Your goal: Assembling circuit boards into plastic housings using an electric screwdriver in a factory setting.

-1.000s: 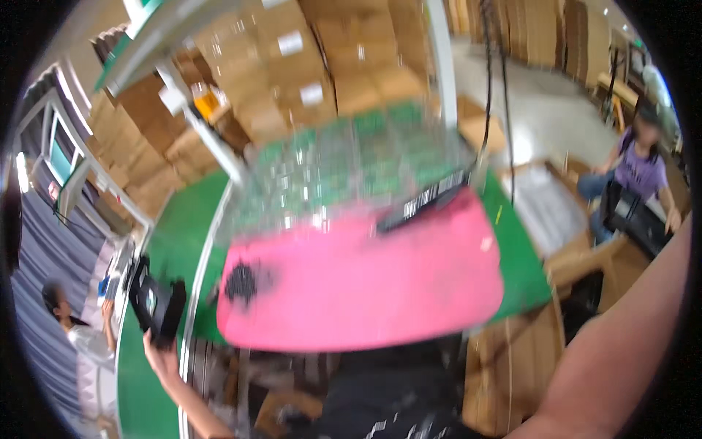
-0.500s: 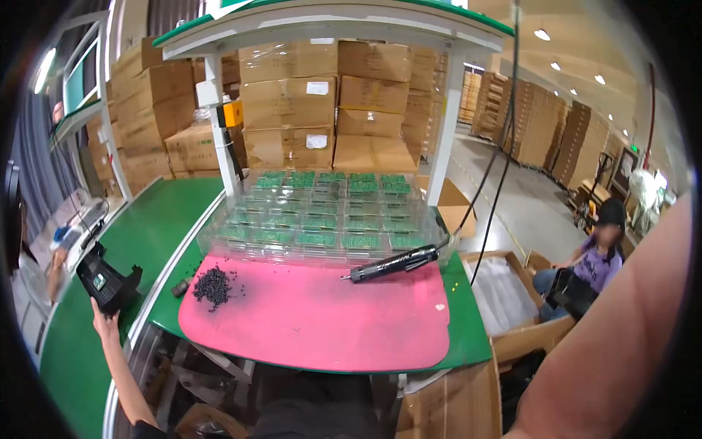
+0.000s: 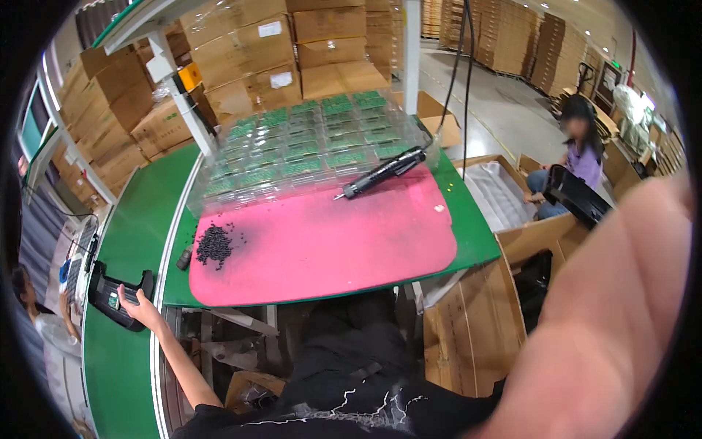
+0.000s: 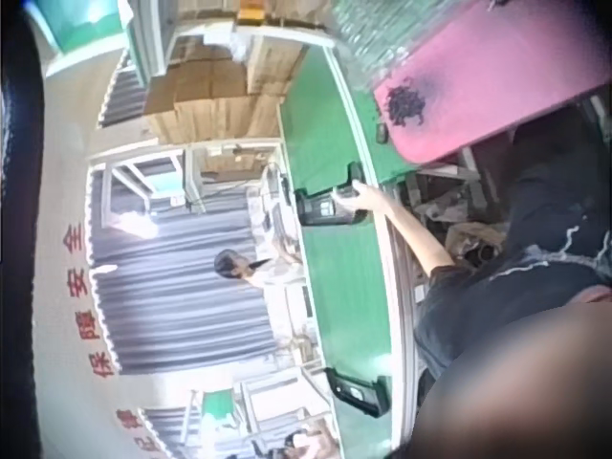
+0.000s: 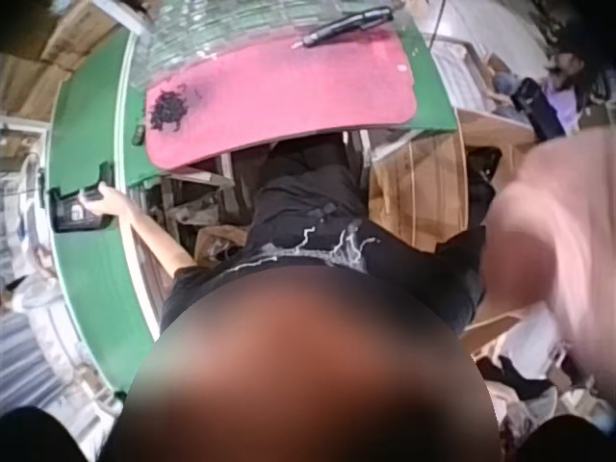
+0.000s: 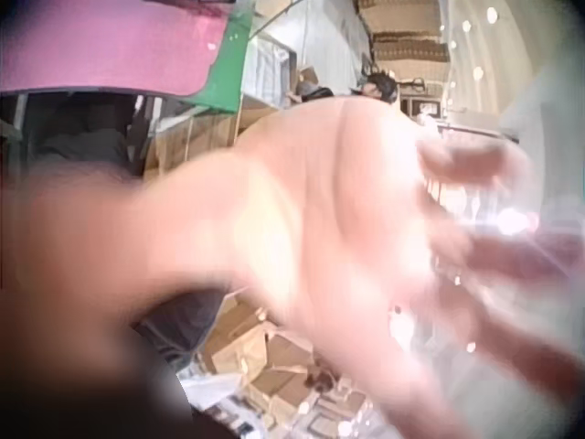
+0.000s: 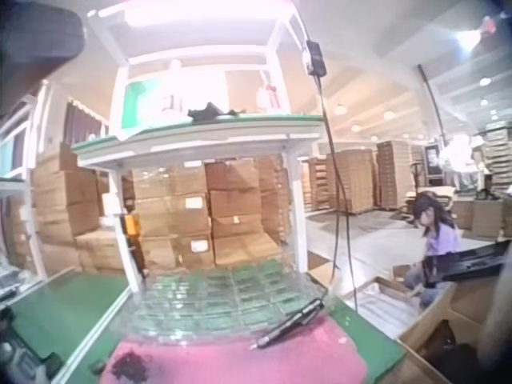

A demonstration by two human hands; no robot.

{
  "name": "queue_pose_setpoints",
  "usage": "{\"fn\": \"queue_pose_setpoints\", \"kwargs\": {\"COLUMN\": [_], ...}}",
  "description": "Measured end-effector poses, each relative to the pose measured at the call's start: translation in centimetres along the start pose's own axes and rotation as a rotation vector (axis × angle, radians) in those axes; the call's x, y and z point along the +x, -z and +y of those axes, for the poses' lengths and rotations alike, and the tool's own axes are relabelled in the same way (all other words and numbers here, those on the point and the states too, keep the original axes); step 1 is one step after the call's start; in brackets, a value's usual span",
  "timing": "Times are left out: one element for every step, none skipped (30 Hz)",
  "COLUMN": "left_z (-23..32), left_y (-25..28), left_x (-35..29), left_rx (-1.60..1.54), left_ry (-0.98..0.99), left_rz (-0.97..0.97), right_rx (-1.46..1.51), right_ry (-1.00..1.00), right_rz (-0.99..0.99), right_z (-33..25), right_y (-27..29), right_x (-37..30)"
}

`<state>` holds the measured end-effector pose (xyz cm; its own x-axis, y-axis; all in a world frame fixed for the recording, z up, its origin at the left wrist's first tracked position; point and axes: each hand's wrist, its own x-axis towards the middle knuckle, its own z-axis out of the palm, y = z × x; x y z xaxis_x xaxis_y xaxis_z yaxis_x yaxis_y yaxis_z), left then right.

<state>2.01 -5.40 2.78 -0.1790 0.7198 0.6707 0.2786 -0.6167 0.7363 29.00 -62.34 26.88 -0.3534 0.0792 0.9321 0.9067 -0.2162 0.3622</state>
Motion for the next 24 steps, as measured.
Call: {"fn": "queue_pose_setpoints", "kwargs": {"left_z": [0.1,0.7,-0.1,0.2,0.8,0.9,1.0,1.1,2.9,3.4,3.8,4.9,6.2,7.1,8.1,9.5,10.4,11.2,11.6,12.0,12.7,13.8,14.5,14.5], "left_y": [0.7,-0.1,-0.9,-1.5,-1.8,-2.1,-2.8,-3.3,-4.0,-4.6,-4.8,-4.9,-4.9,-5.0,-5.1,-5.2,-5.0,-5.1,-5.4,-5.4,-5.6,-6.0,-6.3,-7.2], "left_x": [-0.4,-0.7,-0.8,-1.5,-2.2,-2.4,-2.9,-3.2,-4.1,-4.6,-5.1,-5.7,-6.3,-6.7,-7.2,-7.6,-7.8,-8.1,-8.3,-8.4,-8.6,-8.7,-8.7,-9.0], "left_rx": [-0.074,-0.210,-0.281,-0.269,-0.251,-0.261,-0.339,-0.415,-0.373,-0.421,-0.461,-0.485,-0.484,-0.503,-0.523,-0.505,-0.492,-0.505,-0.531,-0.489,-0.476,-0.478,-0.471,-0.514], "left_ry": [0.007,0.021,0.015,0.018,0.018,0.019,0.032,0.044,0.064,0.023,-0.013,0.004,0.032,0.025,0.018,-0.016,0.003,-0.021,-0.045,-0.114,-0.096,-0.111,-0.127,-0.167], "left_rz": [-0.033,-0.163,-0.263,-0.300,-0.334,-0.335,-0.427,-0.521,-0.541,-0.582,-0.616,-0.668,-0.696,-0.742,-0.789,-0.803,-0.777,-0.837,-0.899,-0.894,-0.879,-0.924,-0.966,-0.948], "right_rx": [0.015,-0.019,-0.049,-0.207,-0.328,-0.456,-0.635,-0.871,-0.894,-0.888,-1.051,-1.156,-1.197,-1.237,-1.315,-1.337,-1.302,-1.271,-1.244,-1.299,-1.345,-1.382,-1.426,-1.477], "right_ry": [-0.006,0.008,0.025,-0.108,-0.187,-0.225,-0.314,-0.390,-0.379,-0.700,-0.676,-0.558,-0.640,-0.738,-0.827,-1.014,-1.206,-1.281,-1.289,-1.343,-1.287,-1.217,-1.057,-0.974], "right_rz": [0.007,0.004,0.003,0.020,-0.128,-0.213,-0.345,-0.497,-0.543,-0.521,-0.555,-0.646,-0.731,-0.872,-1.002,-1.101,-1.180,-1.207,-1.250,-1.336,-1.319,-1.259,-1.183,-1.191], "right_z": [0.2,-0.2,-0.4,0.9,3.3,6.0,8.4,11.0,12.8,14.4,15.2,16.3,17.1,18.3,19.3,19.8,19.8,19.0,18.9,17.8,16.5,16.2,15.5,15.9], "right_y": [-0.3,0.7,1.1,1.3,3.0,5.3,8.4,12.4,15.5,19.2,21.5,25.2,28.2,31.9,35.8,38.0,37.9,37.8,39.2,37.1,34.9,35.2,34.3,34.5], "right_x": [-0.8,-0.2,1.3,0.1,-1.4,-4.0,-6.4,-9.0,-10.8,-13.3,-14.4,-16.1,-18.1,-20.8,-24.1,-26.5,-27.9,-28.9,-30.5,-31.5,-31.2,-31.3,-31.0,-31.1]}}
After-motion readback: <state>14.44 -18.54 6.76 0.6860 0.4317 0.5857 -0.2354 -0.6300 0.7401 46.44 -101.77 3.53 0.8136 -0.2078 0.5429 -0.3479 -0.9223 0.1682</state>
